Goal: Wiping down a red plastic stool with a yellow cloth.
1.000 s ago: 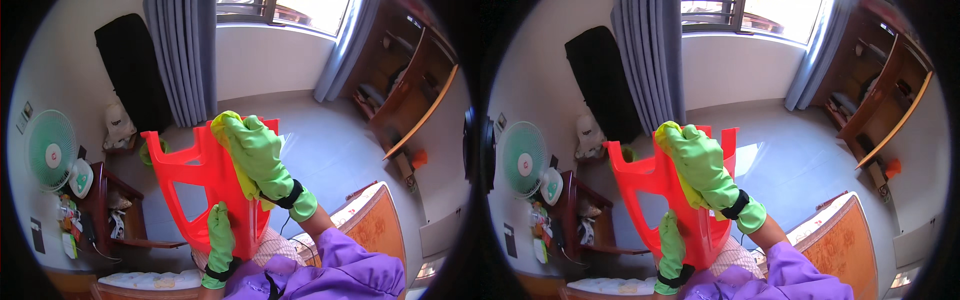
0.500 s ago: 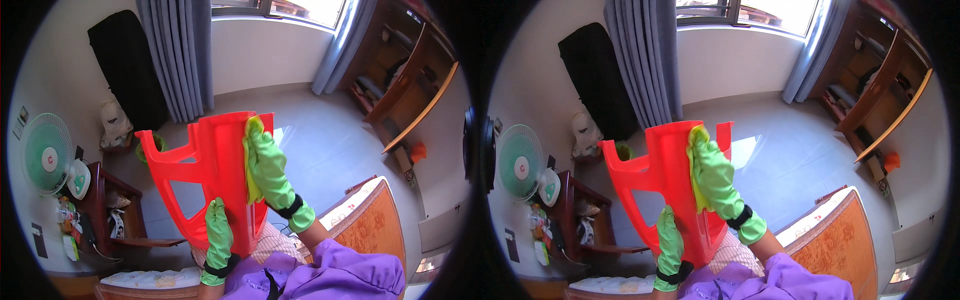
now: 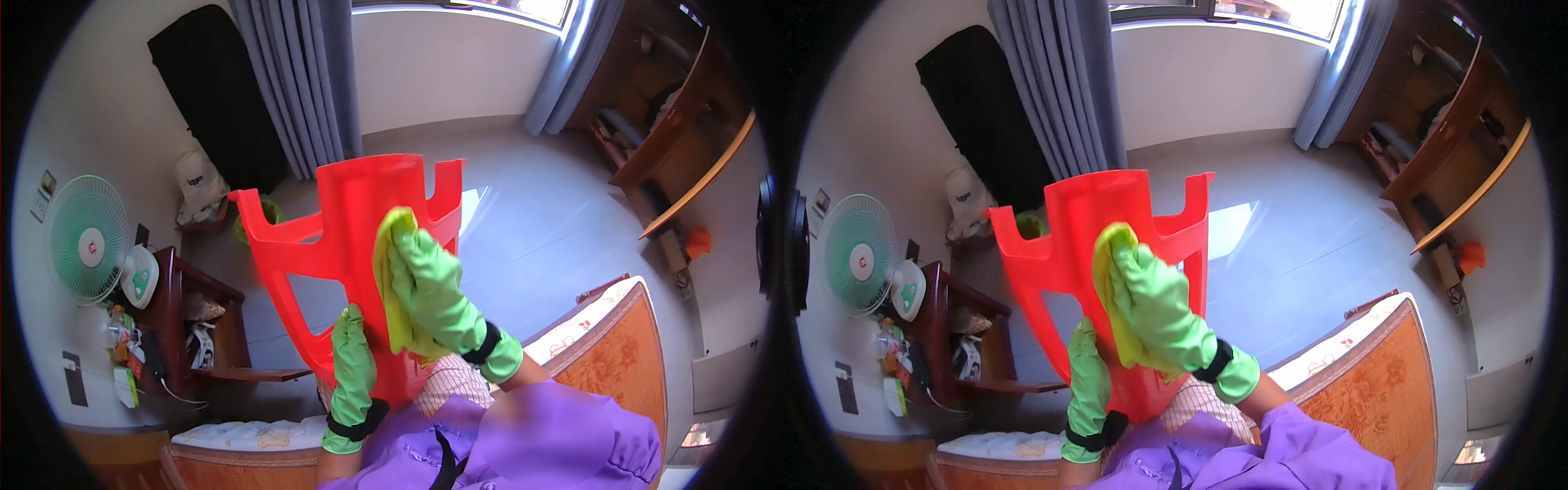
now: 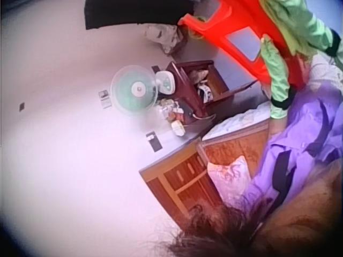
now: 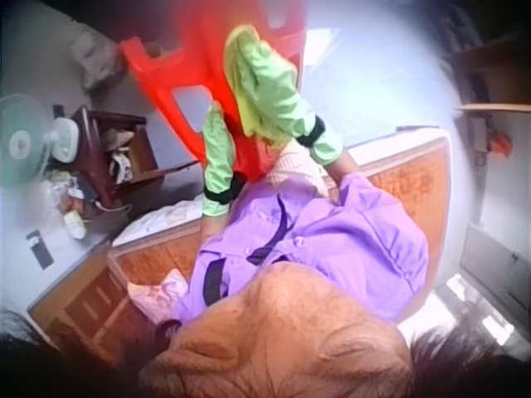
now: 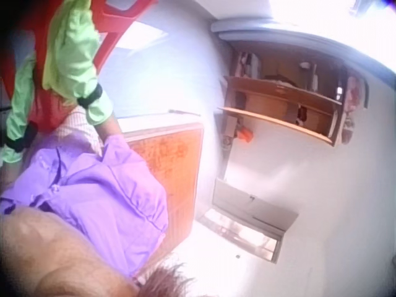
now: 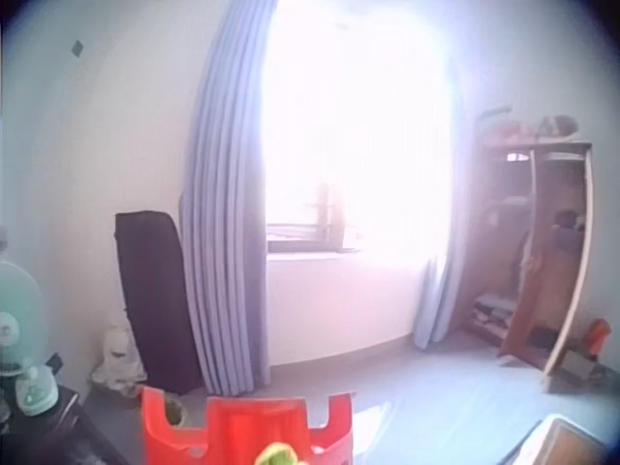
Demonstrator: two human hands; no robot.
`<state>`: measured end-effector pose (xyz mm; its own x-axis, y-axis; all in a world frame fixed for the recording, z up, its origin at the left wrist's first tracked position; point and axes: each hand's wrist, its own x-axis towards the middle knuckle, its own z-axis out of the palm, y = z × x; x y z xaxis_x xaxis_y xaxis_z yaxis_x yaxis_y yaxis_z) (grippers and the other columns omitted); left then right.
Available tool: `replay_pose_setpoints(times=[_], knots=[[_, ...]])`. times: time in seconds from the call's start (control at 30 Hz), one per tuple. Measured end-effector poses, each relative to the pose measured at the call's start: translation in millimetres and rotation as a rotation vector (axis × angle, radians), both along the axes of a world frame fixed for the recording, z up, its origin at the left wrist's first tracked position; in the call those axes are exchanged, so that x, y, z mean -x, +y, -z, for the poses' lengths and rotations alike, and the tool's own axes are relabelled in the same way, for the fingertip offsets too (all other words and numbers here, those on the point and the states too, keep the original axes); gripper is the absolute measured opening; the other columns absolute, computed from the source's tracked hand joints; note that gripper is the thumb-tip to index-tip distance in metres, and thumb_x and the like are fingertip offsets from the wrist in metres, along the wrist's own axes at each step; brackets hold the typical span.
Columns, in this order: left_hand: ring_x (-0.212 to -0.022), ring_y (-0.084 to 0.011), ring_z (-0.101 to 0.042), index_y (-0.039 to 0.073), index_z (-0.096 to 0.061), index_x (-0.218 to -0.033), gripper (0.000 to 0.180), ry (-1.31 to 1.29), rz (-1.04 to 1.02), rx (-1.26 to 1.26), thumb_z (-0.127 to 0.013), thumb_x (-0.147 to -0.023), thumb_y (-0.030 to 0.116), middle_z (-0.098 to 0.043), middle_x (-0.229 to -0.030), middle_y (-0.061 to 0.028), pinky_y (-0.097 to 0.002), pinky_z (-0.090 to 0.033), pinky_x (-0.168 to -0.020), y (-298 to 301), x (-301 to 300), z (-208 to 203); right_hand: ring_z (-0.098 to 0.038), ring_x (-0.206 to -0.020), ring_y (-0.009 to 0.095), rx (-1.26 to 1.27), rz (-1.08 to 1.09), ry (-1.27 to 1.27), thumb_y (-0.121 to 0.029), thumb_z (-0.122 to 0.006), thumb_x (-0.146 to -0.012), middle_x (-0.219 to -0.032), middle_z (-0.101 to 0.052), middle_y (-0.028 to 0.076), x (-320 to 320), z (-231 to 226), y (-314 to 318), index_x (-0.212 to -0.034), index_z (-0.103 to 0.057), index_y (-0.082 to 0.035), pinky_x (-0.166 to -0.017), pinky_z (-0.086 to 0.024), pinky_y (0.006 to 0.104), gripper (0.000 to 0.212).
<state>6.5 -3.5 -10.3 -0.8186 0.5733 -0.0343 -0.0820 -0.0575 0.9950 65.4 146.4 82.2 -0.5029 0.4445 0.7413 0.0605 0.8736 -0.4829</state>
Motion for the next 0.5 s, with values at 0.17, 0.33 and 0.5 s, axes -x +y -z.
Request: replay_pose_setpoints(times=[0.17, 0.33, 0.5], knots=[[-0.118, -0.0145, -0.054, -0.006, -0.049, -0.134, 0.04, -0.202, 0.015, -0.074, -0.046, -0.106, 0.023, -0.058, -0.127, -0.0089, -0.0274, -0.041, -0.104, 0, 0, -5, -0.065, -0.07, 0.031, 0.097, -0.004, 0.008, 0.003, -0.062, -0.085, -0.085, -0.062, 0.014, 27, -45, 13, -0.107, -0.069, -0.004, -0.06, -0.052, 0.037, 0.024], [-0.096, -0.0118, -0.054, -0.004, -0.057, -0.122, 0.035, -0.166, -0.071, -0.147, -0.045, -0.107, 0.025, -0.061, -0.106, -0.0038, -0.0261, -0.043, -0.089, 1, -2, -1, -0.058, -0.058, 0.024, -0.189, -0.014, -0.175, -0.01, -0.069, -0.076, -0.074, -0.053, 0.005, -10, 8, -15, -0.095, -0.069, -0.013, -0.048, -0.046, 0.0374, 0.02], [-0.09, -0.0132, -0.053, -0.003, -0.06, -0.118, 0.036, -0.057, 0.095, -0.028, -0.043, -0.108, 0.028, -0.059, -0.099, -0.0039, -0.0278, -0.044, -0.083, 1, 2, -9, -0.06, -0.064, 0.019, -0.234, -0.193, -0.289, -0.018, -0.072, -0.075, -0.075, -0.054, 0.001, -45, 59, -3, -0.108, -0.065, -0.015, -0.048, -0.047, 0.0341, 0.033]])
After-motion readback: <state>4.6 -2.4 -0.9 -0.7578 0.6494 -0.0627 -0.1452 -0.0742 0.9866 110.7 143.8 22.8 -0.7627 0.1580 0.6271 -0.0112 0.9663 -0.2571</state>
